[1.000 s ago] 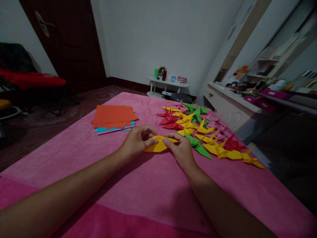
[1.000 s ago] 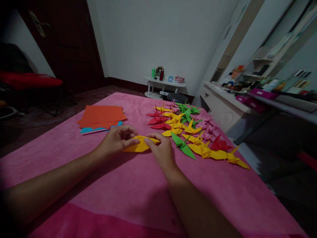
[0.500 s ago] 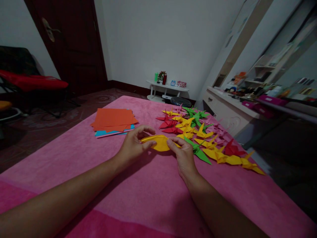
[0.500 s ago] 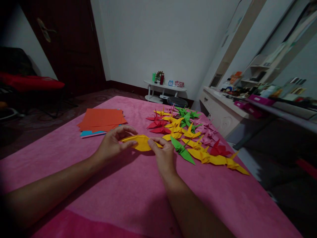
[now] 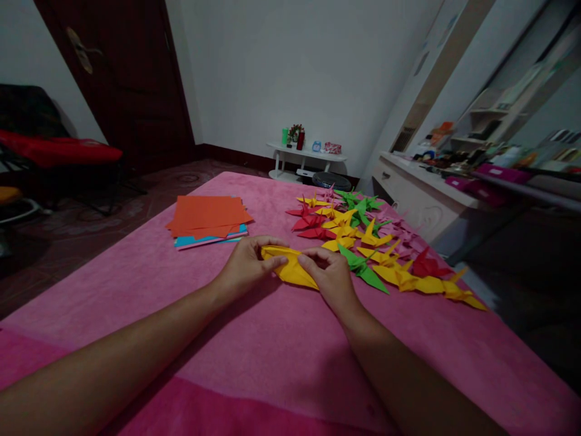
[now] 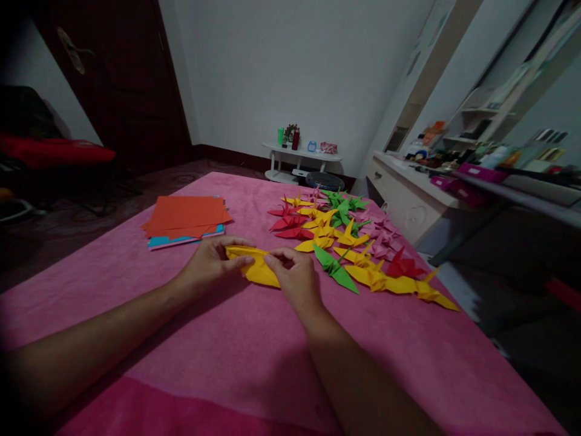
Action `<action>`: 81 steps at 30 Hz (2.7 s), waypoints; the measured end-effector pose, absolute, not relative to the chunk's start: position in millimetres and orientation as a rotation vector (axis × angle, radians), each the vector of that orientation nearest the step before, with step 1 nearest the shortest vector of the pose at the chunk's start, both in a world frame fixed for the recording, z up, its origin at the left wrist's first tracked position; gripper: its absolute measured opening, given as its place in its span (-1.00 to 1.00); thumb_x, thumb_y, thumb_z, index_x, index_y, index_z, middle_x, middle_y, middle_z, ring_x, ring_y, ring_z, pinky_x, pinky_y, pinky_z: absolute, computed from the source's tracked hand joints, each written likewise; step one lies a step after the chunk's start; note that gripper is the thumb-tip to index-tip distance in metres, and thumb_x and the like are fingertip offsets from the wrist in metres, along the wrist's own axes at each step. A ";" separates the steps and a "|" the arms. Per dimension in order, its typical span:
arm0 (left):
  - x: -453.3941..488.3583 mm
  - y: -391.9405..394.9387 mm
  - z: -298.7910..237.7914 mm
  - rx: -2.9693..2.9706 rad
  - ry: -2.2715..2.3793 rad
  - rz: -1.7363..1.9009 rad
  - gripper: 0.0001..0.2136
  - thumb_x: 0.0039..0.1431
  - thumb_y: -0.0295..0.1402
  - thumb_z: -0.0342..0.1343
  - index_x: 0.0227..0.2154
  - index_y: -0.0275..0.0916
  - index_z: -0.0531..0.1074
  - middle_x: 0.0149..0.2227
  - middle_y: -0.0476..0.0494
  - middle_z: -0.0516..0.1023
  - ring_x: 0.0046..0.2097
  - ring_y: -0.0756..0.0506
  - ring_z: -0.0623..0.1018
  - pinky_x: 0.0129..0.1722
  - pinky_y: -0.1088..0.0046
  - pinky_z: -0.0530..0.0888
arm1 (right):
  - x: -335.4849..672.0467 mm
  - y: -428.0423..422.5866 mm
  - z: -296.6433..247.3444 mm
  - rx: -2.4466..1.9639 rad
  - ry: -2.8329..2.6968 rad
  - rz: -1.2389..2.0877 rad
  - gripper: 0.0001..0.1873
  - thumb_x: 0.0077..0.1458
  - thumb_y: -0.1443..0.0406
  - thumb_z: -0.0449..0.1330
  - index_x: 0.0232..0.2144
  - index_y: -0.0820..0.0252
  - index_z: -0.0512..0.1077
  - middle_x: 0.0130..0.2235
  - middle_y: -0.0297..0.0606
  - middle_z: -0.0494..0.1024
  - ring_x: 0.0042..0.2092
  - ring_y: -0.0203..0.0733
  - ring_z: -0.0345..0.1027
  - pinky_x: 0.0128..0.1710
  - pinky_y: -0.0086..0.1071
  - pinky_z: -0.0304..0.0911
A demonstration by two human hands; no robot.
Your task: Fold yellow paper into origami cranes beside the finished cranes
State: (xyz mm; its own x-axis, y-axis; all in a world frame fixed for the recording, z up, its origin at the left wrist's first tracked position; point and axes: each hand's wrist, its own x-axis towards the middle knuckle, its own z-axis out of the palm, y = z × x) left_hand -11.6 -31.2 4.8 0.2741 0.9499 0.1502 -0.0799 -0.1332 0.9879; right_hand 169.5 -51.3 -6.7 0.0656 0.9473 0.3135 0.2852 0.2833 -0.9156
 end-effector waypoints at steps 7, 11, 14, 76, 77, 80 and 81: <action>-12.2 -30.4 4.2 1.411 0.878 1.068 -0.77 -0.11 -0.35 0.33 -0.34 -0.35 0.57 -0.41 -0.12 0.62 -0.43 -0.02 0.56 -0.40 0.52 0.49 | 169.9 -51.8 -9.3 -1.177 -1.411 0.838 -0.83 -0.05 0.23 0.27 -0.48 0.25 0.55 -0.47 -0.27 0.55 -0.42 -0.23 0.39 -0.41 -0.42 0.27; -13.3 -30.9 6.6 1.415 0.894 1.050 -0.80 -0.08 -0.35 0.31 -0.36 -0.34 0.58 -0.38 -0.15 0.64 -0.39 -0.05 0.59 -0.35 0.48 0.52 | 169.7 -52.3 -7.9 -1.186 -1.404 0.868 -0.81 -0.06 0.22 0.27 -0.52 0.25 0.54 -0.50 -0.29 0.52 -0.45 -0.26 0.35 -0.45 -0.43 0.23; -13.5 -31.7 7.8 1.445 0.904 1.039 -0.81 -0.07 -0.34 0.31 -0.37 -0.34 0.58 -0.38 -0.14 0.65 -0.39 -0.05 0.59 -0.35 0.48 0.52 | 168.7 -53.5 -4.9 -1.202 -1.416 0.874 -0.80 -0.06 0.21 0.25 -0.53 0.26 0.52 -0.51 -0.30 0.49 -0.46 -0.26 0.33 -0.46 -0.44 0.21; -24.2 -26.9 3.5 1.367 0.876 1.085 -0.84 -0.03 -0.31 0.22 -0.46 -0.32 0.57 -0.54 -0.05 0.55 -0.54 0.05 0.43 -0.49 0.57 0.35 | 165.8 -61.5 3.6 -1.183 -1.571 0.574 -0.93 -0.06 0.36 0.26 -0.51 0.18 0.57 -0.46 -0.29 0.58 -0.41 -0.23 0.38 -0.42 -0.41 0.21; -24.4 -26.7 3.1 1.368 0.880 1.093 -0.84 -0.03 -0.32 0.21 -0.46 -0.32 0.57 -0.54 -0.05 0.54 -0.54 0.05 0.42 -0.49 0.57 0.35 | 165.6 -61.7 3.6 -1.188 -1.571 0.570 -0.93 -0.06 0.36 0.26 -0.51 0.18 0.57 -0.47 -0.29 0.58 -0.42 -0.24 0.37 -0.43 -0.41 0.21; -23.6 -27.7 3.2 1.408 0.888 1.103 -0.84 -0.01 -0.32 0.19 -0.47 -0.33 0.56 -0.56 -0.04 0.51 -0.54 0.04 0.42 -0.49 0.56 0.34 | 164.5 -62.5 3.1 -1.202 -1.562 0.582 -0.91 -0.06 0.34 0.24 -0.52 0.20 0.56 -0.51 -0.29 0.54 -0.47 -0.26 0.33 -0.47 -0.42 0.18; -23.1 -28.4 3.4 1.424 0.887 1.104 -0.84 0.00 -0.31 0.18 -0.49 -0.33 0.55 -0.57 -0.04 0.50 -0.54 0.04 0.41 -0.49 0.56 0.34 | 164.2 -62.7 2.8 -1.202 -1.562 0.592 -0.90 -0.05 0.33 0.24 -0.53 0.21 0.55 -0.52 -0.29 0.53 -0.48 -0.26 0.31 -0.48 -0.42 0.18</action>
State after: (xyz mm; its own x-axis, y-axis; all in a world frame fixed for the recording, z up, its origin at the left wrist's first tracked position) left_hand -23.1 -28.4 3.4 0.2918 0.9438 0.1549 -0.0524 -0.1460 0.9879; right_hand 164.2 -62.7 2.8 0.0329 0.9051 0.4239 0.3969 0.3774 -0.8367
